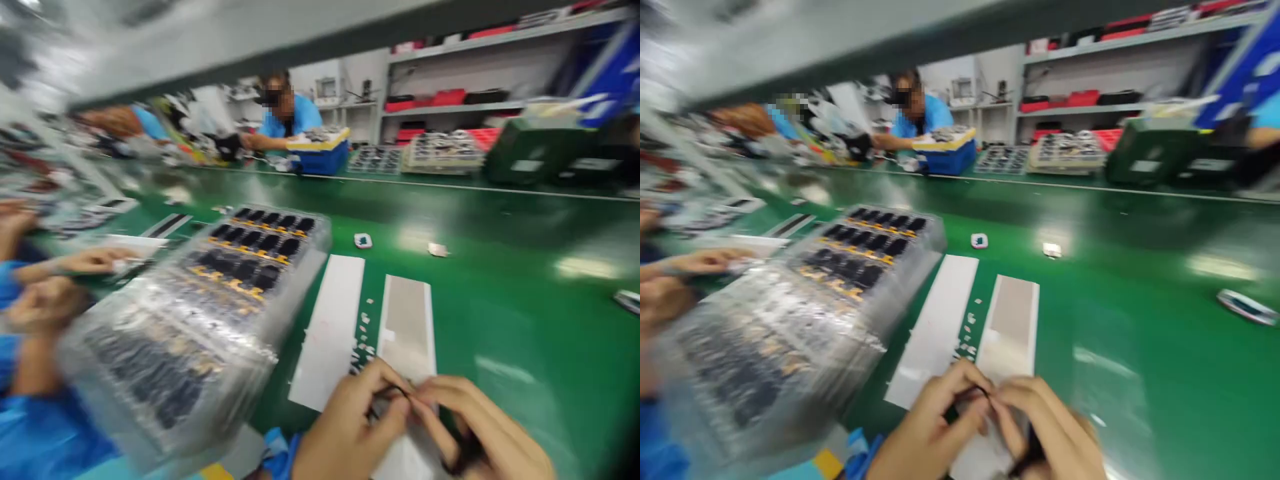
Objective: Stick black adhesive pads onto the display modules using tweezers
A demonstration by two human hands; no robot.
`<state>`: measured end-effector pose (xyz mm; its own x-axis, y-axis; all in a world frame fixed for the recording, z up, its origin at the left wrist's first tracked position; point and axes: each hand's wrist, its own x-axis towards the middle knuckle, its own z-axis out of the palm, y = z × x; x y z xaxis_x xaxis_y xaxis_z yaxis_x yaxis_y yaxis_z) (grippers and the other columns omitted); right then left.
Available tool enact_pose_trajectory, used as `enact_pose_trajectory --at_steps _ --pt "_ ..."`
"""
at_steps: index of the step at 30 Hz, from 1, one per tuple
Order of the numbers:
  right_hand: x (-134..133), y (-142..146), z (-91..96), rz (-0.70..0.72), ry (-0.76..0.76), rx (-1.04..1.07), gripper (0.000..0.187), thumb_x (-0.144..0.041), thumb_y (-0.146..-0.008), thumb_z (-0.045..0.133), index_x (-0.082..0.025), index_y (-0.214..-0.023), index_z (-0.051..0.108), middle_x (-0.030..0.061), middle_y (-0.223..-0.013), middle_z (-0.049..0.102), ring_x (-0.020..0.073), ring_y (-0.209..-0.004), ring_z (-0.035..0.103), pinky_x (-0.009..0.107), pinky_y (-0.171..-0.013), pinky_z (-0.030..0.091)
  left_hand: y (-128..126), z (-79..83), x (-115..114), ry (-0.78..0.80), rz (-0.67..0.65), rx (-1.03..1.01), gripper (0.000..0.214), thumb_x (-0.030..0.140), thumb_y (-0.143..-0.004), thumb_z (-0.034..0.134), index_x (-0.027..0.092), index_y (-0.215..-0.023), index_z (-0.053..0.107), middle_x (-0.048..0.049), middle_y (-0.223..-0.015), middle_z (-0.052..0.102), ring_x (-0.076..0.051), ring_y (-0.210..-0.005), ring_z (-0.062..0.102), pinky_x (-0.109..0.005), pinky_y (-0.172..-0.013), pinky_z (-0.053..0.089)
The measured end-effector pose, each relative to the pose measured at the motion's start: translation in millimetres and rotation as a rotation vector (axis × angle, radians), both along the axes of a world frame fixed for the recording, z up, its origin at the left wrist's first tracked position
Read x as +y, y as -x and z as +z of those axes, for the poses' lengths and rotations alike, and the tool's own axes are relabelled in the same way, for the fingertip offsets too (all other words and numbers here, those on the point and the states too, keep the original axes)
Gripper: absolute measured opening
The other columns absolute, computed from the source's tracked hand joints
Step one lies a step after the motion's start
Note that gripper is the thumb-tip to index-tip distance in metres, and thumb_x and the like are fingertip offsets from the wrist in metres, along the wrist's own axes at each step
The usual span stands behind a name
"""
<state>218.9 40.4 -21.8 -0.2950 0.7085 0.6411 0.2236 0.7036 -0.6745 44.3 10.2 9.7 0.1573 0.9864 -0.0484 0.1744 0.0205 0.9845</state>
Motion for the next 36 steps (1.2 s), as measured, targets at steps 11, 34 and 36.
enact_pose_trajectory --at_steps 11,34,36 --pt "-1.8 8.7 34.5 -0.084 -0.083 -0.279 0.013 -0.009 -0.092 0.062 -0.016 -0.101 0.068 0.0065 -0.087 0.074 0.0146 -0.072 0.073 0.023 -0.057 0.061 8.6 -4.4 -3.1 0.026 -0.052 -0.009 0.011 0.029 -0.103 0.049 0.022 -0.099 0.056 0.0013 -0.083 0.064 -0.015 -0.077 0.065 -0.027 -0.072 0.052" --pt "-5.0 12.0 29.3 -0.133 0.078 -0.272 0.011 -0.009 -0.093 0.055 -0.018 -0.095 0.062 0.0047 -0.086 0.065 0.0134 -0.071 0.065 0.023 -0.057 0.049 8.8 -4.2 -2.9 -0.072 -0.023 0.08 0.009 0.023 -0.101 0.05 0.023 -0.097 0.058 0.0024 -0.084 0.067 -0.013 -0.076 0.065 -0.021 -0.07 0.048" --pt "5.6 9.7 36.3 -0.135 0.247 -0.222 0.011 -0.015 -0.094 0.054 -0.019 -0.087 0.061 0.0019 -0.081 0.063 0.0107 -0.061 0.06 0.022 -0.051 0.045 8.4 -0.4 -4.6 -0.08 -0.047 0.077 0.009 0.022 -0.1 0.049 0.023 -0.097 0.057 0.0021 -0.082 0.067 -0.013 -0.072 0.064 -0.022 -0.068 0.048"
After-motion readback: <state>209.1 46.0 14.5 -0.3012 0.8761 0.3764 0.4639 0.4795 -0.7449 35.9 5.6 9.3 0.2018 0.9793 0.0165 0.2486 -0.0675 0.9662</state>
